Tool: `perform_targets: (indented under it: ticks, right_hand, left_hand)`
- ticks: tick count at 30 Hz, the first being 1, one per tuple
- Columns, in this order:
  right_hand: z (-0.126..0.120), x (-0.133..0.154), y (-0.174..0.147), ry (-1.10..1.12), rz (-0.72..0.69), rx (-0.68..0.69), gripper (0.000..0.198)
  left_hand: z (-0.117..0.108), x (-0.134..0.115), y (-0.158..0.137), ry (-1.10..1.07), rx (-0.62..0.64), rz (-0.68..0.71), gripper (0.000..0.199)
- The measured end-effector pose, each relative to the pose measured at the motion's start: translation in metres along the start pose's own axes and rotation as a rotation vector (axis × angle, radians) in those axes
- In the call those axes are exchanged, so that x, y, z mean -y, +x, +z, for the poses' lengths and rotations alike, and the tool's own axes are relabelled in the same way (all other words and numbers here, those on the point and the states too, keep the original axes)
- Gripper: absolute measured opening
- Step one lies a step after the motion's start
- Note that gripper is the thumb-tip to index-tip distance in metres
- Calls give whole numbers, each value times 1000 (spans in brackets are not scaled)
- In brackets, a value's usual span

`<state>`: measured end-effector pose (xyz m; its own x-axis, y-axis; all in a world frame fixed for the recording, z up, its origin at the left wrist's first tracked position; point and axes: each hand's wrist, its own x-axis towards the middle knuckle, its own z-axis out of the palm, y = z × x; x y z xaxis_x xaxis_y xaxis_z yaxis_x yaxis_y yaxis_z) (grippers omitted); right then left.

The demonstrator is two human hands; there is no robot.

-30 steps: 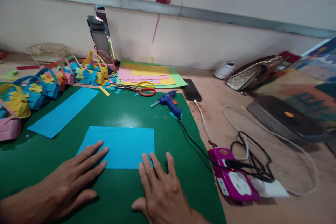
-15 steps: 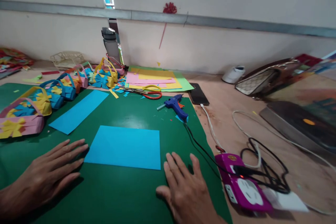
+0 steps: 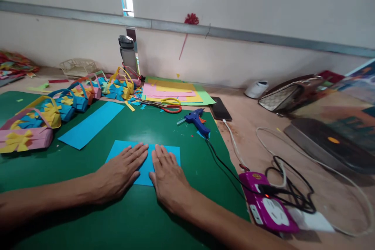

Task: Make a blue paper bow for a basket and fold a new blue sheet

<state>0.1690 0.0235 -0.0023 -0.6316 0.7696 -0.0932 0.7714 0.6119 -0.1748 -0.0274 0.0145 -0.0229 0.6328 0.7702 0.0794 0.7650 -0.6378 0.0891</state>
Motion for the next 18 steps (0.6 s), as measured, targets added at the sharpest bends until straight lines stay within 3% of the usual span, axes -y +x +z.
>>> perform_targets:
  ticks: [11,15,18]
  right_hand:
    - [-14,-26,-21,-193,227,37,63]
    - [-29,-18,-12,-266,251,-15,50]
    - [-37,-9,5,-266,136,-30,44]
  left_hand:
    - [4,48,-59,247,-113,-192,55]
    - [-8,47,-53,253,-147,-270,56]
    - [-19,30,-32,216,-124,-124,53]
